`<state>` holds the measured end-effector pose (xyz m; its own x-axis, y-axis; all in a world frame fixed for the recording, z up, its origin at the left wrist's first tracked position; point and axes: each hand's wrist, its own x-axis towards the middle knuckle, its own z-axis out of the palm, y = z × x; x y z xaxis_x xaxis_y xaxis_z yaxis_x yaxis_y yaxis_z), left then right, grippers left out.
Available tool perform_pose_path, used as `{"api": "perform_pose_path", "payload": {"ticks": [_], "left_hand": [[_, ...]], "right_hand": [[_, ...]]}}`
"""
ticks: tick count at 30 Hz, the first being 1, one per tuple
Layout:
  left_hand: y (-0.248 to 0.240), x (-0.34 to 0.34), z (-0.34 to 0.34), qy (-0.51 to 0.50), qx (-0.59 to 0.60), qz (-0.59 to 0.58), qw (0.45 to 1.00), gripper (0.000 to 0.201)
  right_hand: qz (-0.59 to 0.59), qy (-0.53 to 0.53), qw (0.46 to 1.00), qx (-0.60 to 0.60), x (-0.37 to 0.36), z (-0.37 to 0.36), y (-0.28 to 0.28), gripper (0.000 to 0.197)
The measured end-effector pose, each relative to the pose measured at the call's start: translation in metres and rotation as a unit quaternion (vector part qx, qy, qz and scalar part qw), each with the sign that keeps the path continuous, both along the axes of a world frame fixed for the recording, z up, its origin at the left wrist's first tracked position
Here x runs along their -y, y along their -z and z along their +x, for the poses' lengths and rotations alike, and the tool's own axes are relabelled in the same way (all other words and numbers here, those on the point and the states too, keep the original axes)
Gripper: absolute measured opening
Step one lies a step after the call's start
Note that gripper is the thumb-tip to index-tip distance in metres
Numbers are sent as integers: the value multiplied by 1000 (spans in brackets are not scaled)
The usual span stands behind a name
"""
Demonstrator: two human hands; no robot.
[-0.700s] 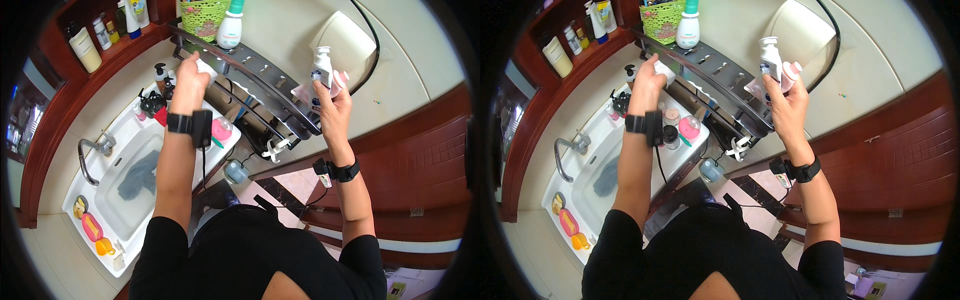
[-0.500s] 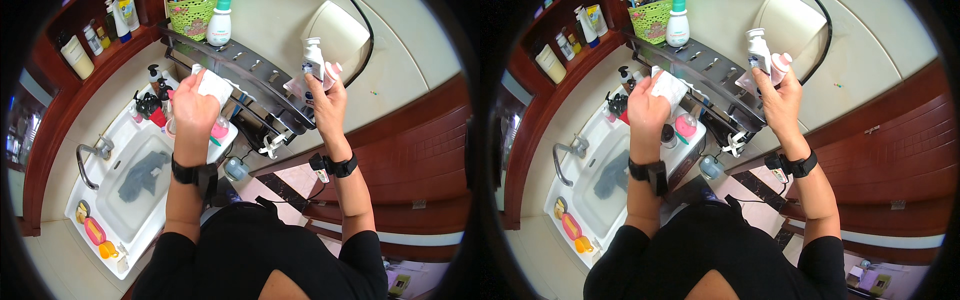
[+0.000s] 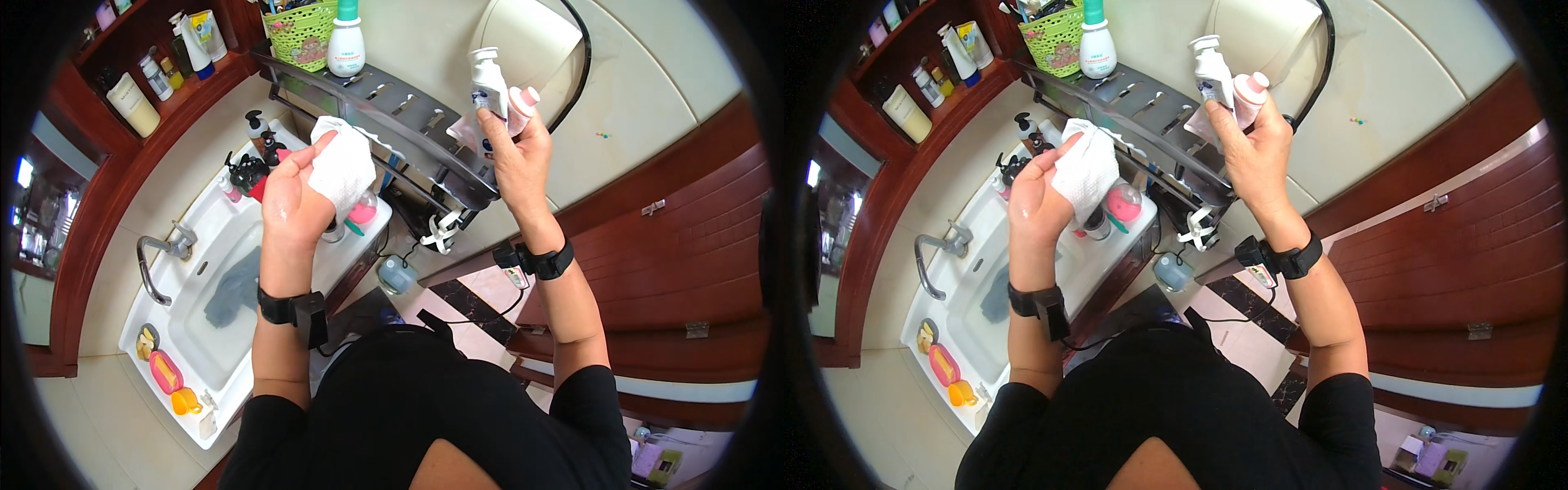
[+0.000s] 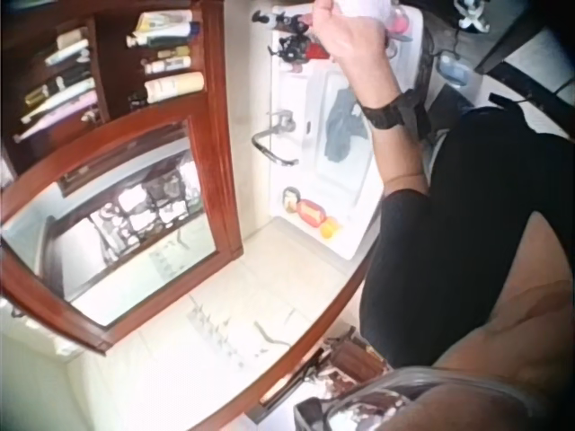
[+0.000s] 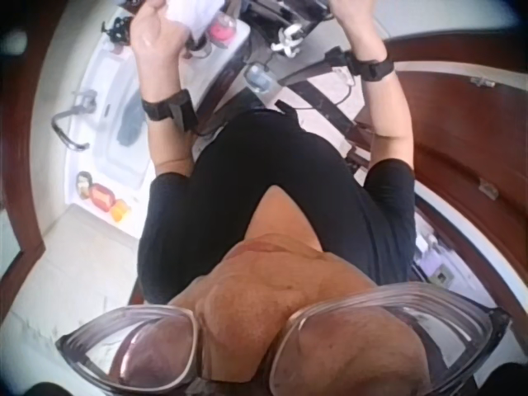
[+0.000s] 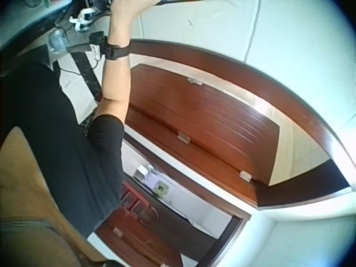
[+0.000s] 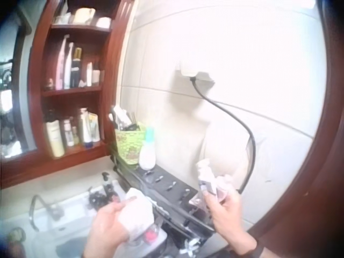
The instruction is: The person cleans a bathroom sink and surrounding surfaces using a cloth and cleaning agents. They wipe the sink basin, faucet, and countertop, then rinse the cloth under running water and continue wiping the sink area.
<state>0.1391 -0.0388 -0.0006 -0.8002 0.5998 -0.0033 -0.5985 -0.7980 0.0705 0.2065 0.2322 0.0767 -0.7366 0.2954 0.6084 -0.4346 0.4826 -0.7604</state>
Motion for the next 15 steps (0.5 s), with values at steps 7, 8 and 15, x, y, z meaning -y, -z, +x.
{"api": "perform_pose_path", "payload": {"ticks": [7,8,15], "left_hand": [[6,-29,-20,-144,-7,-154,977,41],[12,-37,-27,-191,-21,-226,955,39],[33,-70,-70,-209,-14,-317,925,18]], "right_hand": [[-3,-6,1000,-4,3,1,-3,26],[-2,-10,1000,-14,3,0,-3,26],[-10,-10,1000,-9,6,3,-6,26]]}}
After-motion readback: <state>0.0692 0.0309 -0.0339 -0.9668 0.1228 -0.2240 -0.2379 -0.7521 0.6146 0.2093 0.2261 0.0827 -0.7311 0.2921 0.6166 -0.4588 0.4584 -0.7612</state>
